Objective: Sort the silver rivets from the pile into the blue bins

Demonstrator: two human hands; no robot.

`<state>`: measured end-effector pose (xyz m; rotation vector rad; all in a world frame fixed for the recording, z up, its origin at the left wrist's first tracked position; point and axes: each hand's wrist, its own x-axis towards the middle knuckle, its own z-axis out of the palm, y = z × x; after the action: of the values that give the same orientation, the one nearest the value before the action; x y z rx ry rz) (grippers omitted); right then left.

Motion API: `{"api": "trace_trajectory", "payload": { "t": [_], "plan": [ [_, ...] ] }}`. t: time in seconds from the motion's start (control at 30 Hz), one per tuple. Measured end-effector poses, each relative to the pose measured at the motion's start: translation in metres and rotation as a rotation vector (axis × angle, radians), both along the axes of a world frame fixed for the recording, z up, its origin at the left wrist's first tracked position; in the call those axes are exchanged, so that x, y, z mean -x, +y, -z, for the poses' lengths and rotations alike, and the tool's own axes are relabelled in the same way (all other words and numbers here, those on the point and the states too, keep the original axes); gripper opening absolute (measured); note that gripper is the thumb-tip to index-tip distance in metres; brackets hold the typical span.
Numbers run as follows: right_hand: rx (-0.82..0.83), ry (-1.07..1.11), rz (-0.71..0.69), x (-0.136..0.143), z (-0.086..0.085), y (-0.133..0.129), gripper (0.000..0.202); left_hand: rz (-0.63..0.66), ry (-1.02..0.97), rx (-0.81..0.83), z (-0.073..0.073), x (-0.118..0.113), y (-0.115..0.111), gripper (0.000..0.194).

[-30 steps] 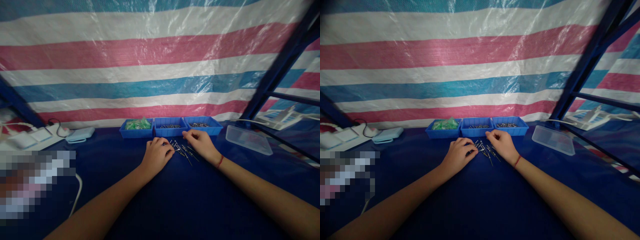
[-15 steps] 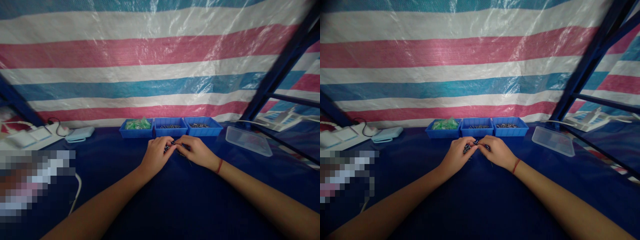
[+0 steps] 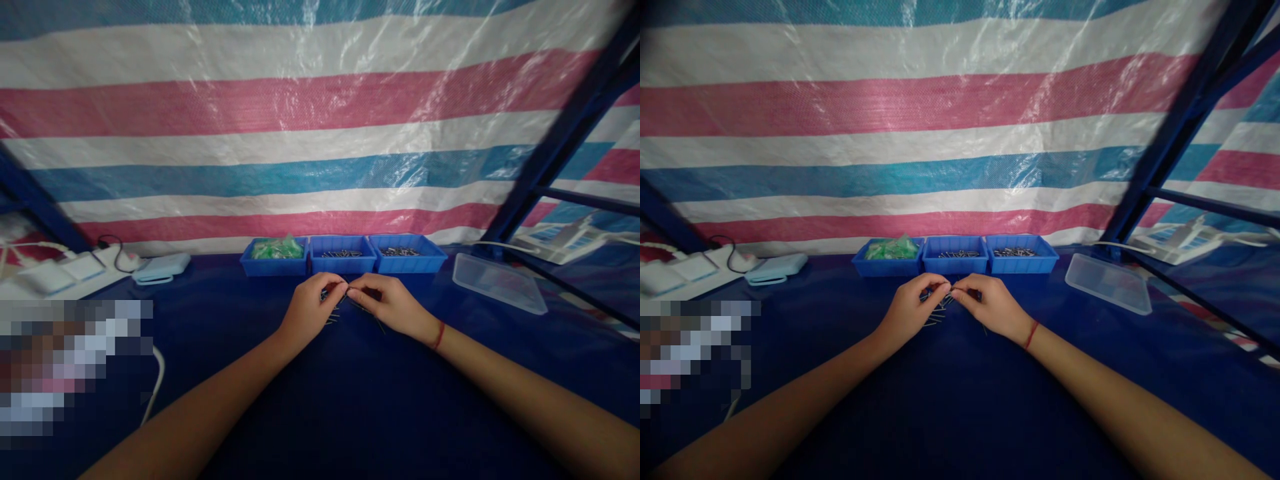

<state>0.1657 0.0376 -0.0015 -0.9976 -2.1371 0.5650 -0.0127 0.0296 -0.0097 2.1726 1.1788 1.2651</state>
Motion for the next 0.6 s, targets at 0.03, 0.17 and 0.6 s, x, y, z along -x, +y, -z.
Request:
{"api": "trace_trajectory", "payload": {
  "t": [0.03,0.17,0.6],
  "plan": [
    [0.007,0.002,0.001,0.0005,-0.0003,-0.0002,0.024,0.002,-0.002,-0.003,0.0004,0.0,0.0003,0.011],
    [0.019,0.001,-0.004,0.0005,-0.0002,0.0002,0.022,0.004,-0.005,-0.028,0.0009,0.0006,0.0007,0.01],
    [-0.058,0.176,0.123,-0.0003,-0.0002,0.0041,0.02,-0.055,0.025,-0.085,0.0029,0.0004,0.0005,0.008]
  ]
}}
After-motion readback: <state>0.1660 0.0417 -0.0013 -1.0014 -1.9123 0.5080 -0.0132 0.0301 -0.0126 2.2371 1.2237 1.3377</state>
